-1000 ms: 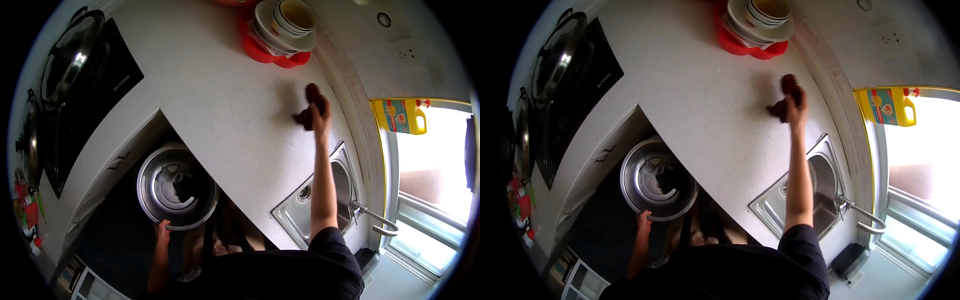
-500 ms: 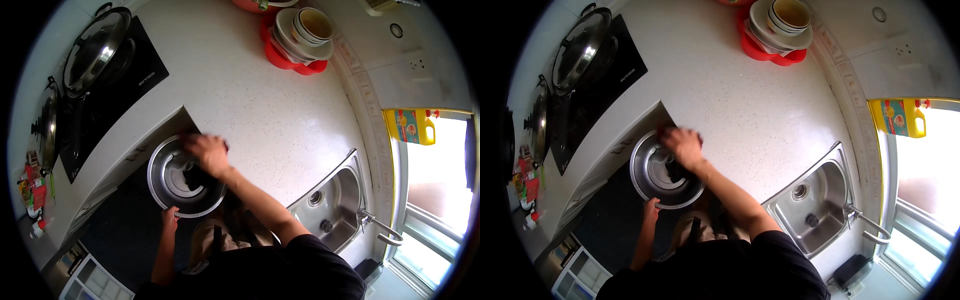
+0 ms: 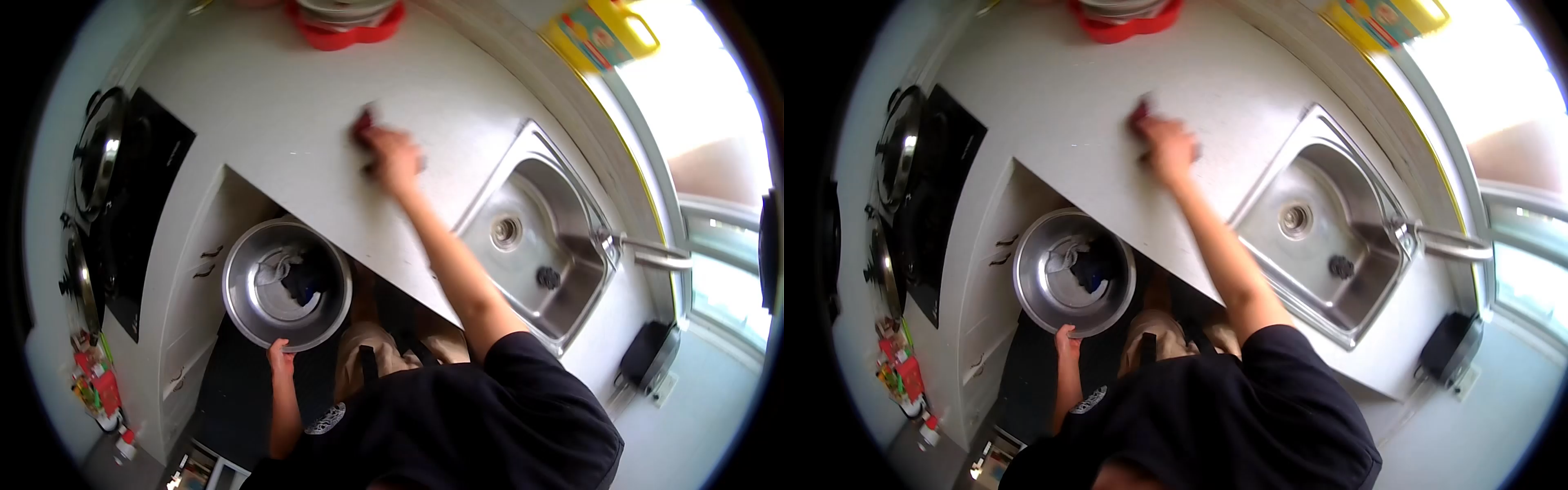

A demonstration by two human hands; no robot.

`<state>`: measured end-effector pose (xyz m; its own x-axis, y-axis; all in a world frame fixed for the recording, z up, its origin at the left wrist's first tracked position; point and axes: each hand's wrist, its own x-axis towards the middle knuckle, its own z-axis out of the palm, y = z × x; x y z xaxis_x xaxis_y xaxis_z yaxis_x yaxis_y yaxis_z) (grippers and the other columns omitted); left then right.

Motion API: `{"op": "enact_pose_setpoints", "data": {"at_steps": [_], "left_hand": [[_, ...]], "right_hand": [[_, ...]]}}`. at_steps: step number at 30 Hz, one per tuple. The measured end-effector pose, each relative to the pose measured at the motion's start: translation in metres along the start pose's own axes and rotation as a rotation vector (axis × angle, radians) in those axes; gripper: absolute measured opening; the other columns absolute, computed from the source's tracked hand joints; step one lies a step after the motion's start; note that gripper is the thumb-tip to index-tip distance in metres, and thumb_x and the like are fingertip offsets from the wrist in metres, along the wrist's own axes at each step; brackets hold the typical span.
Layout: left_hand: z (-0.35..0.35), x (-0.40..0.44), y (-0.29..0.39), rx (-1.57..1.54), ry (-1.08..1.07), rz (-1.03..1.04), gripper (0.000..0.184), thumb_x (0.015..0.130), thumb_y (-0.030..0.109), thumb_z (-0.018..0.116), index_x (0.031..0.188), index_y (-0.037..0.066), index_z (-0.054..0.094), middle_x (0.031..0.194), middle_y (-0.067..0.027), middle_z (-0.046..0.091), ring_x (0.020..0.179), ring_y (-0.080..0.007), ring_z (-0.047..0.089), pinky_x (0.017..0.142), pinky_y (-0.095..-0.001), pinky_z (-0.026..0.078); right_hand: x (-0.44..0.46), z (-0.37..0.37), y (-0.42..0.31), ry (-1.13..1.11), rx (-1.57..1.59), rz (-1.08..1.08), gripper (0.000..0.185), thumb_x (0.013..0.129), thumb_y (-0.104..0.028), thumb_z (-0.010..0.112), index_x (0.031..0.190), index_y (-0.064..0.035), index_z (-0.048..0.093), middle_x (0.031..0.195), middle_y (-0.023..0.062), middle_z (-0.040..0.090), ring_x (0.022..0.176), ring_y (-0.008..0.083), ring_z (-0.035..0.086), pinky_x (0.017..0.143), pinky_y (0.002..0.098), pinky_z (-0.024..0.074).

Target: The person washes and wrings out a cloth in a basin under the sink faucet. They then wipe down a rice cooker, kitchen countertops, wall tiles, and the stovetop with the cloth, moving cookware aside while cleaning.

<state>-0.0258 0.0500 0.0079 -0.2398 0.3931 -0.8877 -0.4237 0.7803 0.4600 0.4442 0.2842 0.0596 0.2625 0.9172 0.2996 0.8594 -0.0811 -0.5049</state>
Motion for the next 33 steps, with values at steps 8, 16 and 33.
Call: {"op": "enact_pose_setpoints", "data": {"at_steps": [8, 16, 33], "left_hand": [[-0.042, -0.126, -0.008, 0.020, 0.034, 0.147, 0.014, 0.069, -0.001, 0.058, 0.082, 0.005, 0.056, 0.082, -0.0053, 0.061, 0.077, -0.0219, 0.063, 0.067, -0.0336, 0.055], [0.014, -0.231, -0.001, 0.130, -0.023, 0.375, 0.011, 0.070, 0.001, 0.058, 0.081, 0.002, 0.056, 0.085, -0.0084, 0.060, 0.078, -0.0231, 0.062, 0.071, -0.0357, 0.055], [0.387, -0.230, -0.116, 0.767, -0.635, 0.131, 0.026, 0.070, -0.001, 0.059, 0.094, -0.008, 0.057, 0.088, -0.0152, 0.060, 0.080, -0.0292, 0.063, 0.070, -0.0465, 0.056]], "right_hand": [[-0.201, -0.091, -0.043, -0.430, 0.144, -0.198, 0.047, 0.069, -0.012, 0.066, 0.116, -0.0207, 0.063, 0.120, 0.0015, 0.056, 0.112, 0.0244, 0.049, 0.085, 0.0408, 0.0405], [-0.453, -0.309, 0.114, -0.324, 0.095, 0.018, 0.053, 0.064, -0.010, 0.067, 0.116, -0.0203, 0.062, 0.130, 0.0052, 0.053, 0.120, 0.0272, 0.048, 0.092, 0.0421, 0.0378], [-0.337, -0.429, 0.286, 0.279, -0.376, 0.531, 0.054, 0.074, -0.002, 0.062, 0.127, -0.0070, 0.052, 0.126, 0.0149, 0.055, 0.115, 0.0323, 0.053, 0.092, 0.0455, 0.0442]]}}
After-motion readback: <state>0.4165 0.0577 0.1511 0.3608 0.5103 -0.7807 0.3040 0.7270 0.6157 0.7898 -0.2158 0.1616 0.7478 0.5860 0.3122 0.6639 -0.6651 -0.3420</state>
